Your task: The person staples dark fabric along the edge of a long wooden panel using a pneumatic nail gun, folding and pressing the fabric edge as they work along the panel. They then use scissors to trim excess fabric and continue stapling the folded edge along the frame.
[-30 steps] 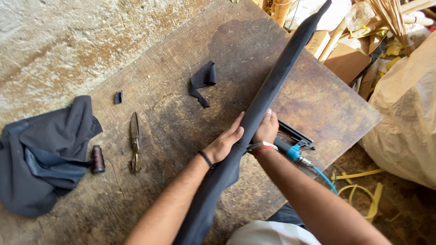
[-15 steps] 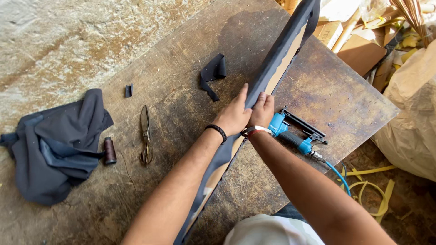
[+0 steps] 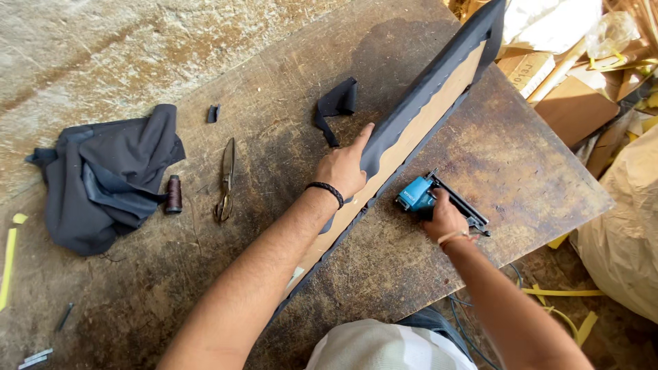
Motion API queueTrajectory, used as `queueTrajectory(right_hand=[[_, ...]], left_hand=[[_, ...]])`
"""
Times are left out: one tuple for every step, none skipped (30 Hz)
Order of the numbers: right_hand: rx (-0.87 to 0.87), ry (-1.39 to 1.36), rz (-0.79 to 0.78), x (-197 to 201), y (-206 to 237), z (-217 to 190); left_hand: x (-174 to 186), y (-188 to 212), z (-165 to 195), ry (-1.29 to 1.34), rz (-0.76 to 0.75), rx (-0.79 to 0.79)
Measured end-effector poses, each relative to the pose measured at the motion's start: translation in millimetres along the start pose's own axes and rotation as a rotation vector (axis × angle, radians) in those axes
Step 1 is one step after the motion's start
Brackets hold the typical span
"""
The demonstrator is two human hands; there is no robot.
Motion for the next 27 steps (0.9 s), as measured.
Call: queueTrajectory(right_hand=[[-0.066, -0.077, -0.048, 5, -6, -1], [-0.138, -0.154, -0.092, 14, -12, 0], [-0.206, -0.227, -0.138, 26, -14, 0], [-0.204, -0.32, -0.181, 37, -10, -2], [-0.202, -0.412, -0.223, 50, -5, -3], [-0.195, -0.505, -0.264, 60, 2, -6], [-0.077, -0.598, -0.237, 72, 10, -14], [0.04, -0.689, -0.205, 83, 19, -20], [0.162, -0.777, -0.174, 93, 27, -28], [0.171, -0.768, -0.142, 98, 29, -34], [0.173, -0.759, -0.11, 101, 30, -39], [0.175, -0.748, -0.079, 104, 31, -42], [0.209, -0.699, -0.057, 105, 30, -46], [0.244, -0.649, -0.031, 105, 28, -52], [0.278, -0.598, -0.006, 106, 26, -55], [0.262, -0.609, -0.014, 104, 24, -55], [0.245, -0.618, -0.024, 102, 24, -54], [0.23, -0.629, -0.031, 100, 24, -52], [0.238, -0.667, -0.065, 98, 26, -51], [0.245, -0.708, -0.101, 95, 29, -50], [0.248, -0.749, -0.136, 92, 32, -49], [0.29, -0.767, -0.104, 92, 36, -51], [0.331, -0.785, -0.073, 92, 40, -52], [0.369, -0.801, -0.039, 93, 43, -54], [0.288, -0.713, -0.073, 88, 43, -53], [0.207, -0.625, -0.104, 83, 42, -53], [0.125, -0.536, -0.135, 78, 42, -51]], left_hand=[[0, 1, 1, -0.008, -0.001, 0.007], [1, 2, 3, -0.013, -0.002, 0.008], [2, 4, 5, -0.015, -0.001, 0.012], [2, 5, 5, -0.051, -0.033, 0.044], [1, 7, 6, -0.084, -0.065, 0.074], [2, 7, 6, -0.12, -0.093, 0.107], [3, 7, 8, -0.134, -0.09, 0.106], [4, 7, 9, -0.147, -0.086, 0.103], [4, 8, 10, -0.161, -0.081, 0.103], [5, 8, 11, -0.173, -0.074, 0.094], [4, 8, 12, -0.182, -0.072, 0.083], [3, 9, 12, -0.19, -0.072, 0.072], [2, 10, 12, -0.18, -0.071, 0.078], [1, 10, 12, -0.172, -0.068, 0.082], [0, 10, 12, -0.162, -0.066, 0.086], [0, 10, 12, -0.164, -0.063, 0.079], [0, 11, 12, -0.166, -0.062, 0.075], [1, 10, 13, -0.168, -0.059, 0.069], [0, 10, 12, -0.169, -0.07, 0.093], [1, 9, 11, -0.172, -0.083, 0.118], [0, 9, 11, -0.173, -0.1, 0.139], [2, 8, 12, -0.185, -0.079, 0.119], [4, 8, 14, -0.195, -0.06, 0.099], [5, 7, 15, -0.202, -0.042, 0.075], [4, 8, 14, -0.2, -0.059, 0.093], [4, 8, 14, -0.198, -0.076, 0.109], [3, 9, 13, -0.195, -0.093, 0.124]])
Point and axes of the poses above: each hand's wrist, its own y-axis away from the middle knuckle, its own x-axis out of the back of the hand, z = x × y, the point moved 5 cm from there along -y, towards the middle knuckle, and after that the axes turned 9 degrees about -x, right-handed, at the moved point
